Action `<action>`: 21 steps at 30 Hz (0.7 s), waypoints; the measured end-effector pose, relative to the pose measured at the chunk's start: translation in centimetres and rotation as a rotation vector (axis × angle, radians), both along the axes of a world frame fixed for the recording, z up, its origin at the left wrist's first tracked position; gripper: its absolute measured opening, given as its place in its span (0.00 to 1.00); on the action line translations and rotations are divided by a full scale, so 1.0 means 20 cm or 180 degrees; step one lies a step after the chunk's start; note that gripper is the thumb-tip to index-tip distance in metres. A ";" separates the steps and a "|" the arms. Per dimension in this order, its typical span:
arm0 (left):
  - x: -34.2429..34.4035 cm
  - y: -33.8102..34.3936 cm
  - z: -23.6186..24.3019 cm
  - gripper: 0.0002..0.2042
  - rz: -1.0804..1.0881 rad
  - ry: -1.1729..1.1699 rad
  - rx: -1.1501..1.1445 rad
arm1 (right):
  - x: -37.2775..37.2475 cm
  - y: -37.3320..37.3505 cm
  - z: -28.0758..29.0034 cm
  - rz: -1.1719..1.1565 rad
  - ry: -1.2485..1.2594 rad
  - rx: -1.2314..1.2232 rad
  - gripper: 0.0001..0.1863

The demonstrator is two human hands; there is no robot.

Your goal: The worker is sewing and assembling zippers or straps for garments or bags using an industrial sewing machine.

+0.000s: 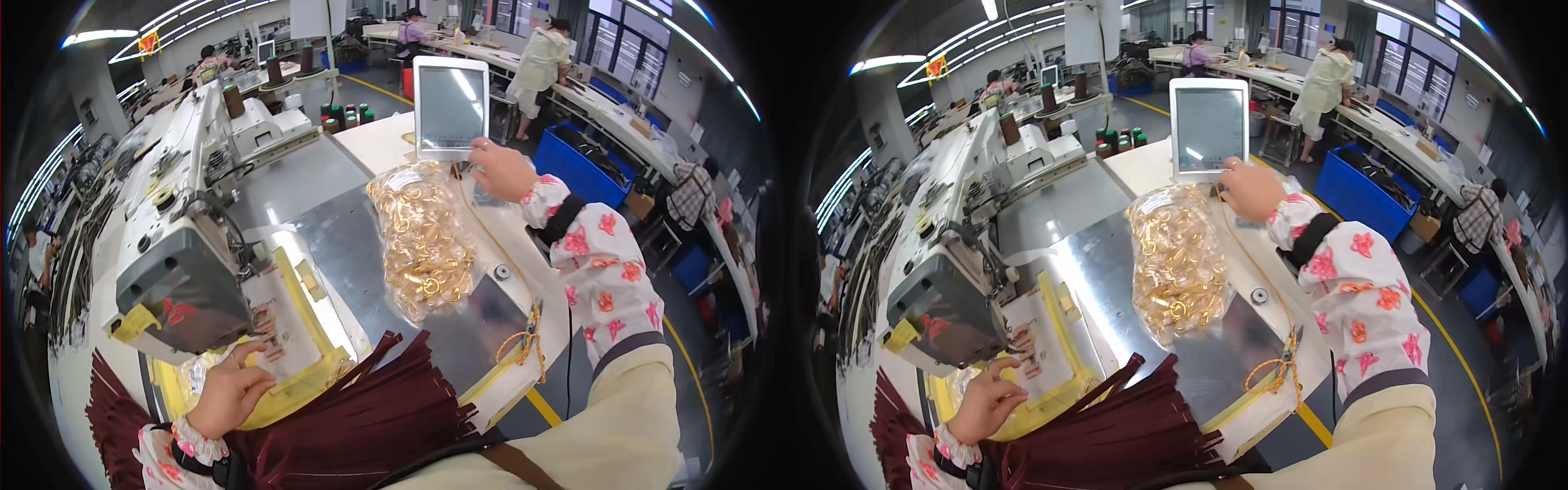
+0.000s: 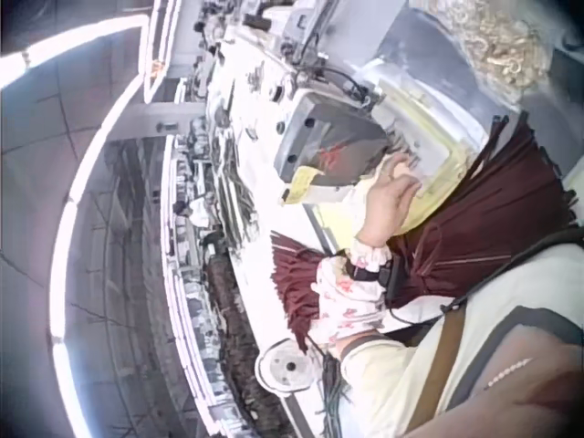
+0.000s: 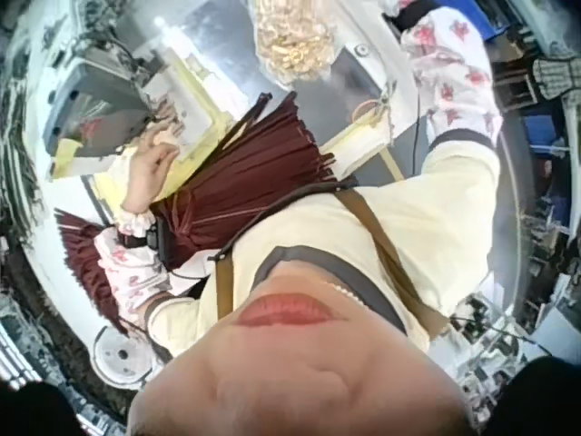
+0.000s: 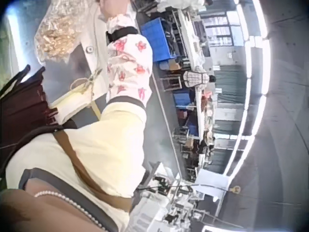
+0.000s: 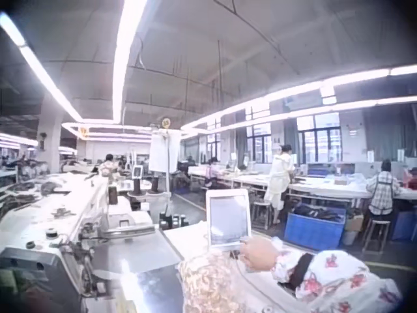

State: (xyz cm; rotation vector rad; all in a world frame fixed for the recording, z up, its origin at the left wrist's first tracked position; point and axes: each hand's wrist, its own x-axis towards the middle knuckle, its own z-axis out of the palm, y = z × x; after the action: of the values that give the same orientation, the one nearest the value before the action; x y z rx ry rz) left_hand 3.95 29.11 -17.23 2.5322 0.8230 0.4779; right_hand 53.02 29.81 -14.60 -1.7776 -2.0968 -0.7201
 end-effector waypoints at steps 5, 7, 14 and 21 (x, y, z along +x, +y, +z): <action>-0.03 0.03 -0.04 0.02 0.0003 0.0135 -0.0879 | 0.00 0.21 -0.11 -0.0365 -0.0291 -0.0558 0.07; -0.04 0.04 -0.04 0.02 0.0051 0.0180 -0.0722 | 0.00 0.26 -0.16 0.0054 -0.0365 -0.0749 0.06; -0.03 0.03 -0.02 0.02 0.0245 0.0471 -0.0516 | 0.04 0.33 -0.24 -0.0142 -0.0306 -0.0648 0.07; -0.03 0.04 -0.02 0.02 0.0264 0.0493 -0.0515 | 0.05 0.32 -0.21 -0.0268 -0.0230 -0.0791 0.09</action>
State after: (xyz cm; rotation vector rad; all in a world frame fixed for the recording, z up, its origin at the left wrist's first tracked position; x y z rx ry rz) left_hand 3.40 29.99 -17.55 2.4151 0.9850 0.2321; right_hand 53.94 36.23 -18.75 -2.0071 -2.2542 -0.5729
